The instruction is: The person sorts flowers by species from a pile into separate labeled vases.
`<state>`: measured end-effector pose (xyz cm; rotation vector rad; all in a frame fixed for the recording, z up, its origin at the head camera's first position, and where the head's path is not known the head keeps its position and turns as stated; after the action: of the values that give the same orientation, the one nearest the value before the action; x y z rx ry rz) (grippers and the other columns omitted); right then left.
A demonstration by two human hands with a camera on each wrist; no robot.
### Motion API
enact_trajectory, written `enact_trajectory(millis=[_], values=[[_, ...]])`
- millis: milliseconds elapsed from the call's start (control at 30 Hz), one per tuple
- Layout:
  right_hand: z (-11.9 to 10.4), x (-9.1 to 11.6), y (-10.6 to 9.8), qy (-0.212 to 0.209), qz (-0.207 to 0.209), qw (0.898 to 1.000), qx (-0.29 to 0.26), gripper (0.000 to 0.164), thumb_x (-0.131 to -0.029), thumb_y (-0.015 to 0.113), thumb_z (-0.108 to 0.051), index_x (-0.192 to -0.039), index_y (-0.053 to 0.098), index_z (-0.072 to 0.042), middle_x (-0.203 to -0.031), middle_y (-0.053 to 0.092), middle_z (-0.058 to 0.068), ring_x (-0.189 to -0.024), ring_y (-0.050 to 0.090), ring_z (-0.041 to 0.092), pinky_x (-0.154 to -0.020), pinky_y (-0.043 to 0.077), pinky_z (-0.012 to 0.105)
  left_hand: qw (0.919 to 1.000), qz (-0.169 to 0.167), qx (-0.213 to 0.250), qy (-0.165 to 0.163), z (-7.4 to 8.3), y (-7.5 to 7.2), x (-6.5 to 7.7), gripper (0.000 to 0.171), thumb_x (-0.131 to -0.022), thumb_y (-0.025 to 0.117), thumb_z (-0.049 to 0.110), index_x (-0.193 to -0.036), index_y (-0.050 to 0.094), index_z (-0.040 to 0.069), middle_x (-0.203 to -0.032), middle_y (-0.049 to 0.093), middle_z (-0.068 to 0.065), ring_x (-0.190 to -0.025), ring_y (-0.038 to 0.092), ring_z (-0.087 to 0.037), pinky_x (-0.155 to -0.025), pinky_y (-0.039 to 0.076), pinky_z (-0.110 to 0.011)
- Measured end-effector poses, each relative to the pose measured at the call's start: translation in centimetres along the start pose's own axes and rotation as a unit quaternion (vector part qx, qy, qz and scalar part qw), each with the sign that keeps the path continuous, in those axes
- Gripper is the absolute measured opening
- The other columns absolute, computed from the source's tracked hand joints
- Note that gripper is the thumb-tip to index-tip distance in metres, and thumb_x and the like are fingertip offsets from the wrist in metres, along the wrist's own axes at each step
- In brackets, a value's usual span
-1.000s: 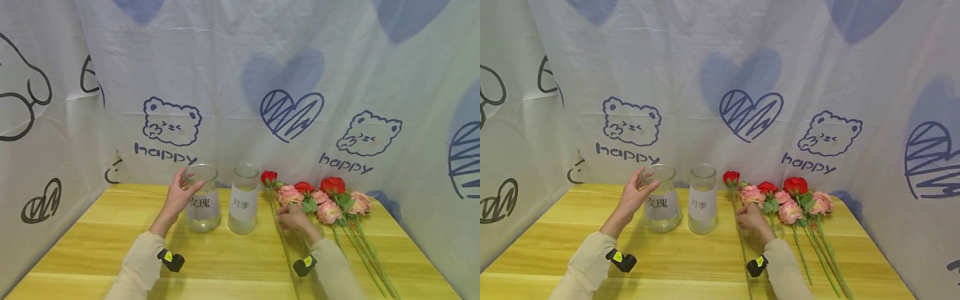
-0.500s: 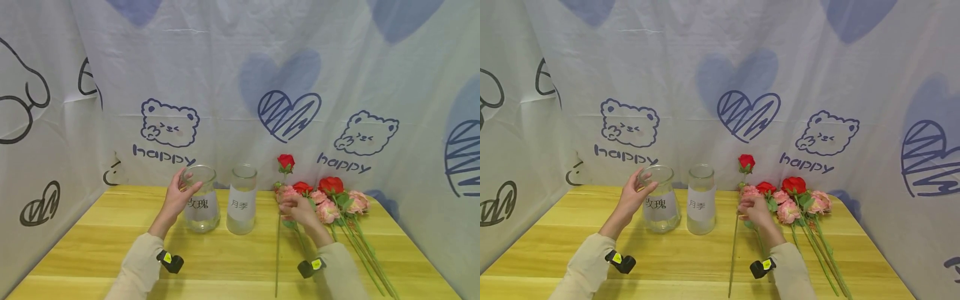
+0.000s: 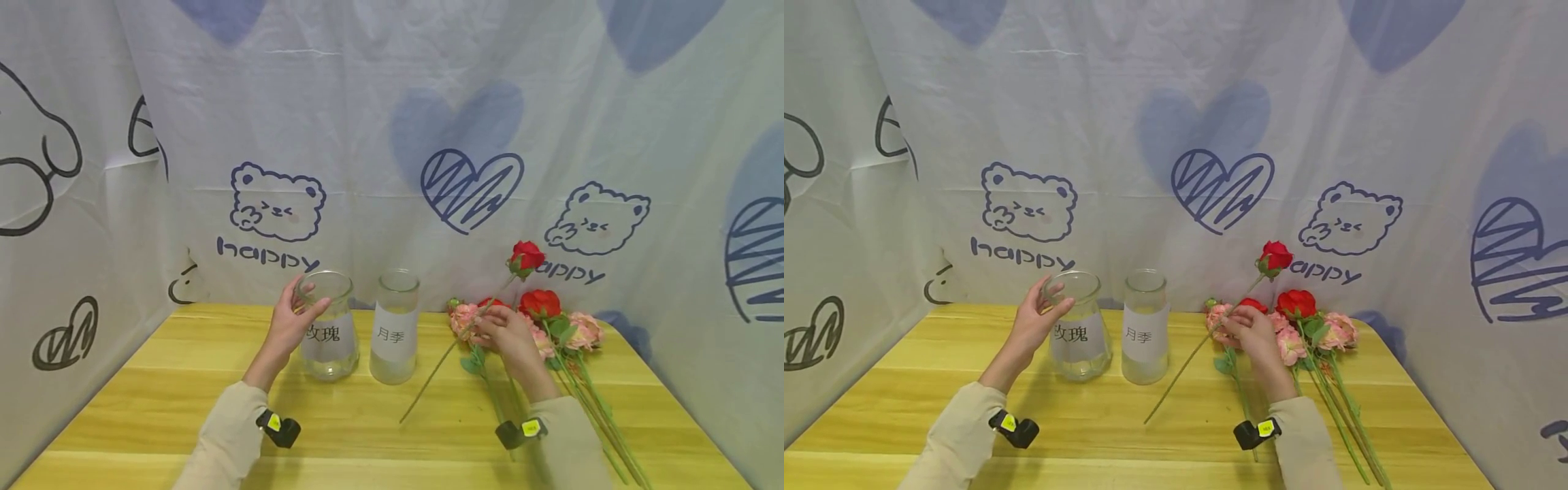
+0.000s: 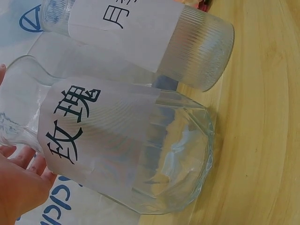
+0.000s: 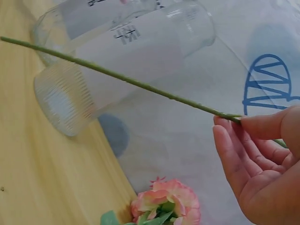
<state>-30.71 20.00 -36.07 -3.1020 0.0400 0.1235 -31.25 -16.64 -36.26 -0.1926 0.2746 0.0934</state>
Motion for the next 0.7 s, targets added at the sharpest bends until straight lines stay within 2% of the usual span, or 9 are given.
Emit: enact_trajectory(millis=[233,467,700], values=[[-0.5,-0.1,-0.6,-0.010,0.032,0.998,-0.050,0.015,-0.099,0.052,-0.002,-0.110,0.048,0.007,-0.086,0.065,-0.001,-0.079,0.067,0.009,-0.079,0.057,0.031,0.9998,-0.006,0.003,-0.016,-0.4,-0.1,-0.2,0.085,-0.090,0.067,0.031,-0.154,0.015,0.008,-0.151,0.036,-0.015,-0.138,0.028,-0.036,-0.114,0.026,-0.045],[-1.4,-0.2,-0.9,-0.011,0.035,0.991,-0.130,0.011,-0.099,0.051,-0.003,-0.108,0.048,0.003,-0.085,0.065,0.000,-0.081,0.069,0.011,-0.080,0.056,0.030,0.9998,-0.008,0.006,-0.019,-0.4,0.0,-0.3,0.084,-0.091,0.067,0.029,-0.154,0.015,0.008,-0.151,0.036,-0.014,-0.139,0.028,-0.036,-0.114,0.026,-0.044],[-3.0,-0.7,-0.8,-0.030,0.044,0.988,-0.145,0.015,-0.099,0.052,-0.007,-0.110,0.048,0.002,-0.089,0.067,-0.001,-0.086,0.069,0.011,-0.082,0.056,0.029,0.9997,-0.011,0.003,-0.020,-0.5,-0.1,-0.4,0.085,-0.092,0.066,0.030,-0.155,0.014,0.009,-0.152,0.035,-0.014,-0.139,0.027,-0.035,-0.114,0.025,-0.044]])
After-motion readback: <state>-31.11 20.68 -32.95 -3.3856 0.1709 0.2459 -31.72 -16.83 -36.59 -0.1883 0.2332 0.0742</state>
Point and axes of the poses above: each hand's wrist, its own x-axis away from the middle knuckle, its own y-axis out of the palm, z = x × y, the point moved 2 cm from there along -x, towards the middle knuckle
